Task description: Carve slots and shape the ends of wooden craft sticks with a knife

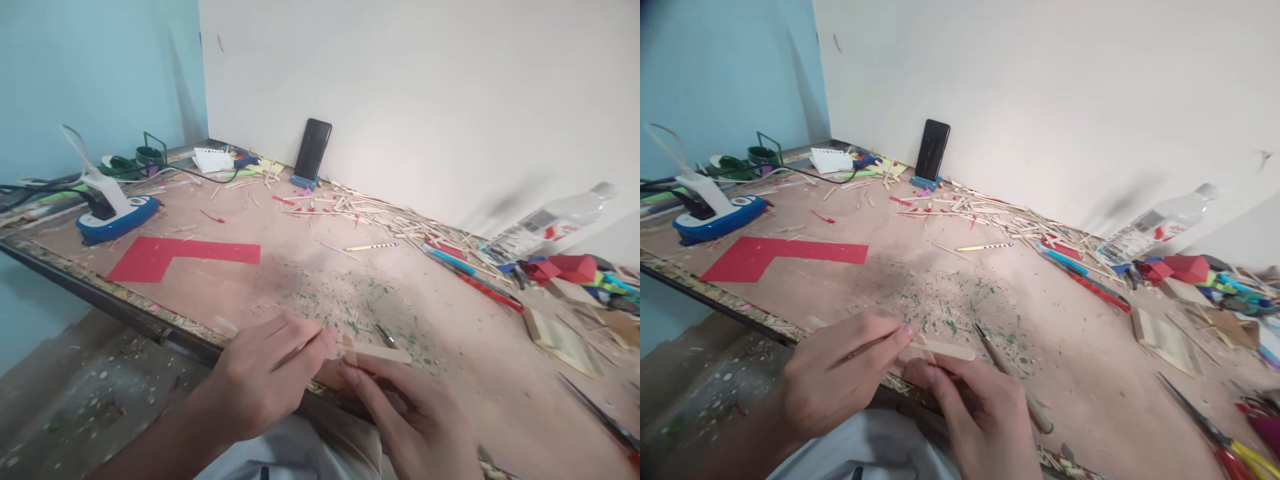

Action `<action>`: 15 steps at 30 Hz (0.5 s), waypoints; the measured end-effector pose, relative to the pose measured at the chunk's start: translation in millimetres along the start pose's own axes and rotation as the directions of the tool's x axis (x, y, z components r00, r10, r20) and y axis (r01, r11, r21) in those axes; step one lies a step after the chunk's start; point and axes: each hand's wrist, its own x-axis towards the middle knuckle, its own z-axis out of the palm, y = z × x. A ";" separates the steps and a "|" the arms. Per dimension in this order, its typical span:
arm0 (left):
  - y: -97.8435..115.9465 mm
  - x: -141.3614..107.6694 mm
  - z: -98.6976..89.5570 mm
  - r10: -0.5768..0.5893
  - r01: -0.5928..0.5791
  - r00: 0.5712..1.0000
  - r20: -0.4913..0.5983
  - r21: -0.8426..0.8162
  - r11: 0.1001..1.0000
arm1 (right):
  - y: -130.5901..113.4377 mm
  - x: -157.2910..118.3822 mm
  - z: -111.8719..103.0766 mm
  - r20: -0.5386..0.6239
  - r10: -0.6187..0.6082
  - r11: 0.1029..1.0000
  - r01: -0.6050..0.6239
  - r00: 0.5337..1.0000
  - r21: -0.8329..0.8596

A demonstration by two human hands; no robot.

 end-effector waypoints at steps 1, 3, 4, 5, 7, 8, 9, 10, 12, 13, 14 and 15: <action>0.4 -0.5 0.2 -0.001 0.001 1.000 0.003 -0.002 1.000 | 1.7 1.3 -0.9 0.010 -0.024 1.000 0.024 1.000 -0.009; 0.7 -1.7 1.1 -0.001 0.001 1.000 0.005 -0.004 1.000 | 4.4 3.5 -1.9 0.021 -0.064 0.998 0.065 0.998 -0.026; 0.8 -2.1 1.6 0.001 -0.001 1.000 0.011 -0.003 1.000 | 5.3 4.0 -1.8 0.024 -0.080 0.996 0.081 0.997 -0.032; 0.8 -2.3 1.9 0.005 -0.004 1.000 0.023 -0.003 1.000 | 5.9 4.1 -1.4 0.023 -0.091 0.995 0.092 0.996 -0.036; 0.9 -2.0 1.8 0.015 -0.015 0.999 0.052 -0.005 1.000 | 6.8 2.9 0.2 0.017 -0.103 0.994 0.104 0.995 -0.039; 1.0 -1.5 1.4 0.022 -0.021 0.997 0.069 -0.007 1.000 | 7.2 1.8 1.1 0.015 -0.106 0.994 0.106 0.994 -0.040; 1.0 -1.1 1.0 0.027 -0.027 0.996 0.085 -0.006 1.000 | 7.7 0.6 1.9 0.014 -0.107 0.993 0.108 0.994 -0.040; 1.0 -0.7 0.6 0.034 -0.034 0.995 0.095 -0.008 0.999 | 8.3 -0.5 2.6 0.014 -0.108 0.993 0.108 0.994 -0.040; 0.5 -0.5 0.1 0.044 -0.043 0.993 0.109 -0.012 0.999 | 9.4 -2.1 3.4 0.020 -0.108 0.993 0.109 0.994 -0.037; -0.1 -0.6 0.2 0.045 -0.043 0.992 0.115 -0.016 0.999 | 9.9 -2.5 3.7 0.025 -0.106 0.994 0.107 0.994 -0.032; -0.8 -0.7 0.4 0.041 -0.039 0.992 0.118 -0.020 0.999 | 10.2 -2.7 4.1 0.032 -0.106 0.994 0.107 0.994 -0.025; -1.8 -0.8 0.7 0.031 -0.028 0.992 0.122 -0.025 0.999 | 10.5 -2.6 4.7 0.044 -0.107 0.994 0.108 0.993 -0.017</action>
